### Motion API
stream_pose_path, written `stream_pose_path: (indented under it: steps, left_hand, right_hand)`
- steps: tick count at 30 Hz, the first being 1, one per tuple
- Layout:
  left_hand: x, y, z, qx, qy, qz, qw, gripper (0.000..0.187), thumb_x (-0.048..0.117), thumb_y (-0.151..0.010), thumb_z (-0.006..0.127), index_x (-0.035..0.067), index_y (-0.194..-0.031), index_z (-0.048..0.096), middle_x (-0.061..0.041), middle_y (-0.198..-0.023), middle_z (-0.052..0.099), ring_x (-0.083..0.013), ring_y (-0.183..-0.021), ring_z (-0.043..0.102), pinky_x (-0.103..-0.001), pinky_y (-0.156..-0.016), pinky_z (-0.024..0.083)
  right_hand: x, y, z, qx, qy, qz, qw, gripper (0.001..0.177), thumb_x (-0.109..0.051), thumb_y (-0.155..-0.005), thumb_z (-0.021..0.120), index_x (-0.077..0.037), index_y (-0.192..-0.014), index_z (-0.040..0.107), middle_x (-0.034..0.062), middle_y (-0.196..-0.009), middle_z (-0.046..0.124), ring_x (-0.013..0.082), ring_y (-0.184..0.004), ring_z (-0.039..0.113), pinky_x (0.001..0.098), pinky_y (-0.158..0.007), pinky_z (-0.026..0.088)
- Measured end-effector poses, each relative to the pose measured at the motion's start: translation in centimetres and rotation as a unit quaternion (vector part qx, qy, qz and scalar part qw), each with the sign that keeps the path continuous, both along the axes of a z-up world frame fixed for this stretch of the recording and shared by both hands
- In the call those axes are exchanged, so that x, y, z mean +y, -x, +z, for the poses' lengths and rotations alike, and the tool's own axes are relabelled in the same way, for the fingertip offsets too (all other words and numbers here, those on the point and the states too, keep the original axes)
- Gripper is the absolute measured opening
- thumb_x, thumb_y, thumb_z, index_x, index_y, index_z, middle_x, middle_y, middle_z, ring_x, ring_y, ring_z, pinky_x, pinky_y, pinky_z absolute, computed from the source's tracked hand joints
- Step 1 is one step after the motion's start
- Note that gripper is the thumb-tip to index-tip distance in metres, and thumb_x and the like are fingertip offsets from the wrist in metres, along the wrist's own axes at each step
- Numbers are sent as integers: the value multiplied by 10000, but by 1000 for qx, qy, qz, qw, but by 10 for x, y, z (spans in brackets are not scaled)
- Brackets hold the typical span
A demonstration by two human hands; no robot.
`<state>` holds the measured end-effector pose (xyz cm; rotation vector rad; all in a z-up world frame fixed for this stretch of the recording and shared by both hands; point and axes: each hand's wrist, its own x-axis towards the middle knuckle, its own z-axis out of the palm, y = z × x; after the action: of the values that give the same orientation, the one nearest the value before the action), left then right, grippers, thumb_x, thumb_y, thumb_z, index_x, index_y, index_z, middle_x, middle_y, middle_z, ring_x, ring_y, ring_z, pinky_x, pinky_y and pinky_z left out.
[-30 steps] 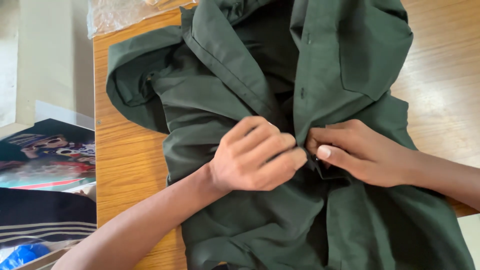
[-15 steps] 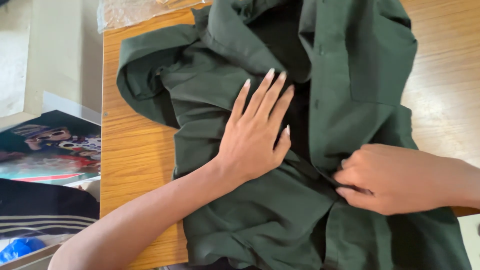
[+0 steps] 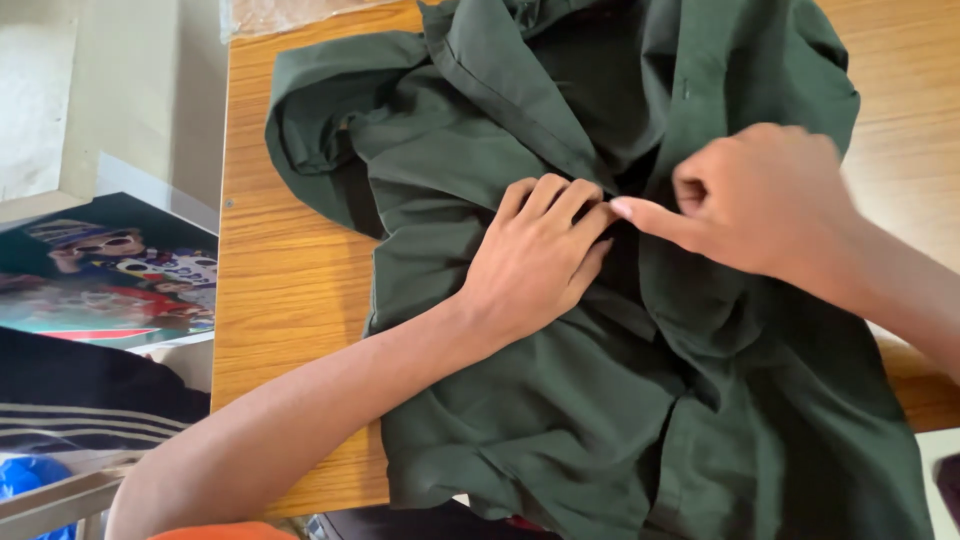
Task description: The person is buttoning a dark green shirt laid out on a wooden table.
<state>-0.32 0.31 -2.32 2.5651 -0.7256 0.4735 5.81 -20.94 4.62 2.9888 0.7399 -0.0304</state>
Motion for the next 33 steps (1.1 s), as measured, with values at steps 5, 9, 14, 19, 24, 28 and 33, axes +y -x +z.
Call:
stream_pose_path:
  steps: [5, 9, 14, 19, 24, 28, 33]
  left_hand:
    - [5, -4, 3, -28, 10, -24, 999, 413, 155, -905, 650, 42, -1300, 616, -135, -1433, 545, -296, -1380, 479, -464, -1151, 368]
    - [4, -4, -4, -14, 30, -29, 999, 591, 138, -921, 596, 8, -1490, 505, -183, -1514, 473, -336, -1454, 404, -496, -1212, 308]
    - [5, -7, -4, 2, 0, -16, 1000, 573, 171, -945, 590, 31, -1491, 489, -188, -1494, 485, -345, -1454, 404, -509, -1240, 278]
    - [-1, -6, -10, -20, 4, -12, 1000, 416, 243, -1017, 621, 117, -1410, 569, -93, -1423, 549, -285, -1375, 471, -499, -1224, 310]
    - [-13, -21, 9, 20, 36, -14, 999, 216, 262, -971, 694, 162, -1158, 655, -14, -1143, 628, -240, -1156, 558, -450, -1038, 422]
    - [-20, -38, 5, 3, 11, -31, 999, 269, 248, -870, 745, 86, -1039, 614, -74, -1028, 589, -292, -1019, 549, -446, -843, 414]
    - [-16, -45, -2, 40, 98, -52, 993, 187, 216, -924, 736, 102, -996, 607, -38, -994, 605, -274, -1003, 573, -427, -848, 416]
  right_hand:
    - [-2, -12, -36, 8, -113, 32, 993, 445, -515, -882, 723, -98, -728, 752, 90, -625, 687, 309, -630, 673, 402, -579, 508]
    - [-11, -17, -39, 86, -168, -1, 982, 344, -359, -854, 765, -25, -780, 722, 92, -654, 697, 265, -614, 690, 377, -596, 524]
    - [-22, -31, -41, 194, -257, 17, 946, 183, -138, -833, 765, -7, -952, 717, 76, -647, 695, 137, -562, 641, 303, -576, 518]
    - [-27, -32, -39, 242, -267, 17, 933, 195, -149, -836, 767, -5, -942, 690, 58, -648, 671, 110, -572, 579, 295, -563, 501]
    - [-22, -29, -27, 265, -286, -11, 921, 238, -183, -845, 806, 11, -895, 677, 68, -618, 655, 124, -561, 572, 304, -559, 498]
    - [-23, -30, -26, 252, -308, 26, 917, 251, -134, -804, 786, -5, -979, 660, 62, -604, 632, 124, -542, 572, 294, -552, 502]
    - [-23, -32, -24, 259, -315, 25, 913, 229, -87, -778, 764, -14, -975, 674, 57, -599, 634, 120, -542, 577, 299, -544, 502]
